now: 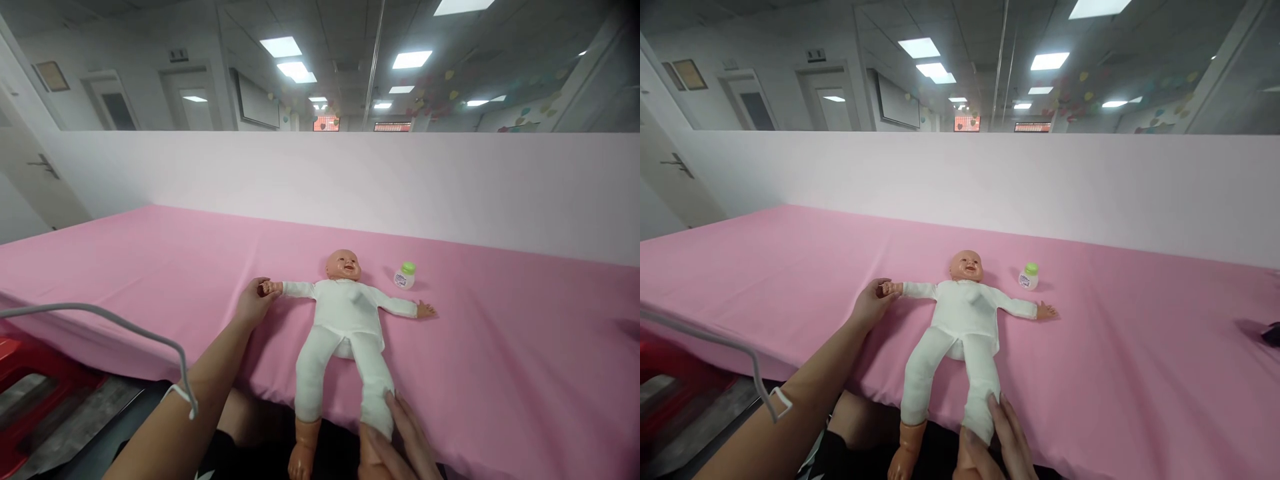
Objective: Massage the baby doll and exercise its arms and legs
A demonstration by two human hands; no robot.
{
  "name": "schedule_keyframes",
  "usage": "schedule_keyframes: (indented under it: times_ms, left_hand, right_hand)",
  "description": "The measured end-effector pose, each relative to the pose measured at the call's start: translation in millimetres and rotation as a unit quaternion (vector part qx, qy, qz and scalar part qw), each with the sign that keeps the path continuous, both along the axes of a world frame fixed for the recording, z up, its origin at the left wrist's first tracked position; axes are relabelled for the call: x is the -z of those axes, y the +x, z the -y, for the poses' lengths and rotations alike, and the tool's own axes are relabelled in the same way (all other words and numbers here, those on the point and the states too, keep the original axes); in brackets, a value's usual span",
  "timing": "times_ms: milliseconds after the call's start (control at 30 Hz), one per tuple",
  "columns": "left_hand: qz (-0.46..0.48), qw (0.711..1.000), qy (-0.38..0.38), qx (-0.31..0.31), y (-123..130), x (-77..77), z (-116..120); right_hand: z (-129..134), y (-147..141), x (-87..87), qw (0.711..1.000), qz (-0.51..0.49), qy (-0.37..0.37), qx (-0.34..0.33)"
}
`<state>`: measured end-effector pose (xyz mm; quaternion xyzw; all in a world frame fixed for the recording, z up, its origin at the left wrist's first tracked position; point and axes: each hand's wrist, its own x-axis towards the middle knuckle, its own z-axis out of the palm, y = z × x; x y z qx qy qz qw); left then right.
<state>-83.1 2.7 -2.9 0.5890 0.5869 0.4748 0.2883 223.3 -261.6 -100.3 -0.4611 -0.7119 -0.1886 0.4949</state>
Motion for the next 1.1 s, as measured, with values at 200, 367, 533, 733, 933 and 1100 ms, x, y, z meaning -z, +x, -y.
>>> schedule_keyframes:
  times_ms: [200,367,533,733,933,1100]
  left_hand:
    - [0.113,0.993,0.012,0.011,3,-0.4,-2]
    - [0.159,0.986,0.014,0.039,2,7.0,-7]
    - [0.242,0.970,0.007,0.033,5,16.2,-16]
    - [0.326,0.943,-0.071,-0.004,3,16.7,-20]
    - [0.327,0.940,-0.093,-0.003,2,14.7,-23]
    - [0.331,0.939,-0.093,-0.002,3,17.1,-24]
  right_hand:
    - [0,30,-3.1,0.996,-0.044,-0.065,-0.034]
    - [14,50,-15.1,0.991,-0.057,-0.119,-0.037]
    - [21,39,-12.0,0.987,-0.039,-0.148,-0.055]
    - [24,24,11.2,0.989,0.033,-0.143,-0.026]
    - [17,23,15.0,0.992,0.102,-0.067,-0.010]
    - [12,23,15.9,0.991,0.127,-0.034,-0.010]
